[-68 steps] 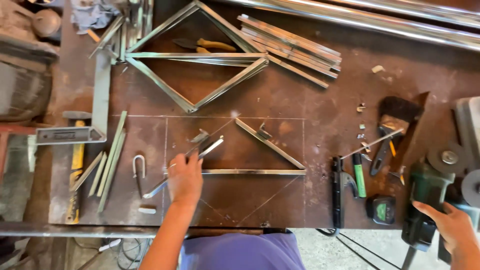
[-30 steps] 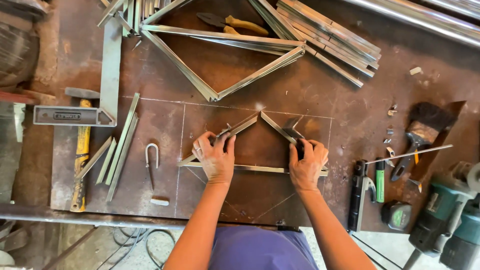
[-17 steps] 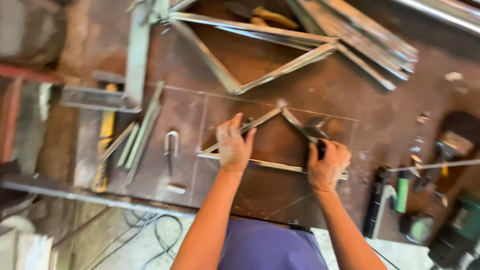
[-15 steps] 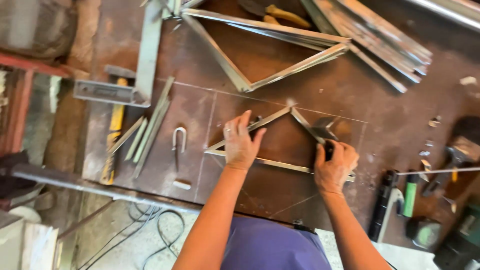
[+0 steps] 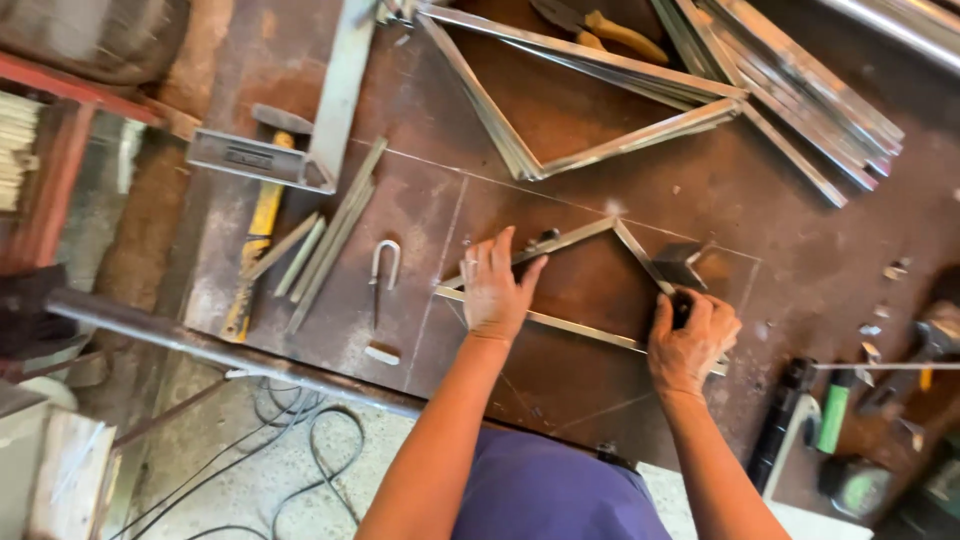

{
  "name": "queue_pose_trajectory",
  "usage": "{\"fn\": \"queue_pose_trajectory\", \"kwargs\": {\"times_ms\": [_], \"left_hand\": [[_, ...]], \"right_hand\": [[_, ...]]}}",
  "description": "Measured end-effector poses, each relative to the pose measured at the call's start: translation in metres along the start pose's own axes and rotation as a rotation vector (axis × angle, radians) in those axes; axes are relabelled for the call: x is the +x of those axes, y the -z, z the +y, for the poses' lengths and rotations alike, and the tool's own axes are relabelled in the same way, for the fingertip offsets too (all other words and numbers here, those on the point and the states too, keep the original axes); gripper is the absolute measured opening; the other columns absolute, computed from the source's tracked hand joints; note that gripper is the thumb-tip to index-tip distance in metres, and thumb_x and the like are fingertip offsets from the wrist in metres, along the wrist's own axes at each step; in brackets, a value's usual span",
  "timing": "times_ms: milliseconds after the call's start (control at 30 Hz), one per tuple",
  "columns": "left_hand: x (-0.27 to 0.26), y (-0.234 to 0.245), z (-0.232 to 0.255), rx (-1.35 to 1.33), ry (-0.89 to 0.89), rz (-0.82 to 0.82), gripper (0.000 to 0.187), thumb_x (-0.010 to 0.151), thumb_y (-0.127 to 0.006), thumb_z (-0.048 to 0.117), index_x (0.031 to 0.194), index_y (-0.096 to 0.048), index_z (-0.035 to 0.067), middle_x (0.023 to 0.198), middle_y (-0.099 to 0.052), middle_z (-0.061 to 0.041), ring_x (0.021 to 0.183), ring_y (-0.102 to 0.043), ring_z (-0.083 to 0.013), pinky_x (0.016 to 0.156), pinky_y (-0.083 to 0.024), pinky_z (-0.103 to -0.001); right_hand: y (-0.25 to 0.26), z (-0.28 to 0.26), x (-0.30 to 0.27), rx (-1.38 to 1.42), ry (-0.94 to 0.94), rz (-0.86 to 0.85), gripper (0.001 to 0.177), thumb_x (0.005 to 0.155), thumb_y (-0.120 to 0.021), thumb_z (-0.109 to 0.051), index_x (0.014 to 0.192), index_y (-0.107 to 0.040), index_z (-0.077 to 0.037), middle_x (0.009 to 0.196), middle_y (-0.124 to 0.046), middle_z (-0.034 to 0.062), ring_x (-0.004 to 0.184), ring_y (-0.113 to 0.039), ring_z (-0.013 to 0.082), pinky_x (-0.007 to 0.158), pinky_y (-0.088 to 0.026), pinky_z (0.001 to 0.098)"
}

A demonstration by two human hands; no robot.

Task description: The person uses an angle grinder to bevel the ends of square metal tubes, then assembles them into a pentagon-shaped frame on a metal workbench. They repeatedly grind, fit, and adjust the pieces to achieve tight corner joints, and briefly use a welding torch at the end.

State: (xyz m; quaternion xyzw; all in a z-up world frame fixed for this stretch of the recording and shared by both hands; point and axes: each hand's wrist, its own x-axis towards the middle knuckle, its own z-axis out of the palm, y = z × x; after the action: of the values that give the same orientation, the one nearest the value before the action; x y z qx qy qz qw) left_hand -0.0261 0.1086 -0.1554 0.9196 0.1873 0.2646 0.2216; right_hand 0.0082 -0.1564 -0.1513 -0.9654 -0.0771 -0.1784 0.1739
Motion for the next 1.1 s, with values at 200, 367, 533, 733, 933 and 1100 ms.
{"fn": "queue_pose_trajectory", "kwargs": {"times_ms": [200,367,533,733,933,1100], "left_hand": [[-0.002,-0.002,-0.006,0.017,-0.057,0.033,0.043,0.086,-0.075,0.061,0.097,-0.066,0.02,0.096,-0.059,-0.002,0.092,-0.062,-0.0253,0.08,-0.049,-0.041],[0.006,-0.002,-0.001,0.02,-0.104,0.097,0.043,0.086,-0.078,0.059,0.088,-0.064,0.018,0.094,-0.06,-0.003,0.09,-0.063,-0.0273,0.08,-0.051,-0.041],[0.001,-0.007,-0.005,0.069,-0.117,0.084,0.05,0.084,-0.077,0.063,0.082,-0.06,0.016,0.093,-0.06,-0.004,0.09,-0.062,-0.0285,0.083,-0.051,-0.044],[0.001,-0.005,-0.005,0.076,-0.145,0.05,0.051,0.089,-0.074,0.059,0.083,-0.058,0.011,0.095,-0.06,-0.008,0.092,-0.062,-0.0329,0.089,-0.051,-0.048],[0.007,0.001,0.001,0.115,-0.154,0.047,0.05,0.092,-0.072,0.059,0.083,-0.057,0.012,0.095,-0.059,-0.007,0.092,-0.062,-0.0324,0.085,-0.051,-0.047],[0.0,-0.012,-0.007,0.078,-0.191,0.041,0.054,0.08,-0.089,0.052,0.088,-0.06,0.007,0.097,-0.059,-0.013,0.092,-0.06,-0.0363,0.085,-0.05,-0.05]], "right_hand": [[0.004,-0.009,0.001,0.01,-0.073,-0.006,0.028,0.091,-0.082,-0.035,0.11,-0.068,-0.019,0.11,-0.059,0.006,0.101,-0.056,0.0321,0.084,-0.044,0.0436],[0.007,-0.009,0.005,0.059,-0.07,0.019,0.022,0.094,-0.079,-0.035,0.104,-0.068,-0.019,0.106,-0.059,0.0052,0.099,-0.058,0.0314,0.084,-0.045,0.0429],[0.008,-0.015,0.007,0.051,-0.086,0.037,0.021,0.095,-0.078,-0.037,0.1,-0.068,-0.019,0.105,-0.06,0.0023,0.097,-0.058,0.0279,0.083,-0.046,0.04],[0.01,-0.019,0.009,0.05,-0.092,0.024,0.021,0.096,-0.075,-0.036,0.098,-0.065,-0.018,0.106,-0.06,0.0026,0.096,-0.058,0.0295,0.081,-0.046,0.041],[0.007,-0.019,0.008,0.022,-0.091,0.032,0.02,0.095,-0.075,-0.036,0.098,-0.065,-0.019,0.105,-0.059,0.0023,0.095,-0.058,0.0285,0.08,-0.045,0.0402],[0.004,-0.02,0.01,-0.047,-0.097,0.05,0.023,0.083,-0.083,-0.032,0.092,-0.065,-0.021,0.103,-0.06,0.0035,0.093,-0.058,0.0288,0.081,-0.045,0.0413]]}}
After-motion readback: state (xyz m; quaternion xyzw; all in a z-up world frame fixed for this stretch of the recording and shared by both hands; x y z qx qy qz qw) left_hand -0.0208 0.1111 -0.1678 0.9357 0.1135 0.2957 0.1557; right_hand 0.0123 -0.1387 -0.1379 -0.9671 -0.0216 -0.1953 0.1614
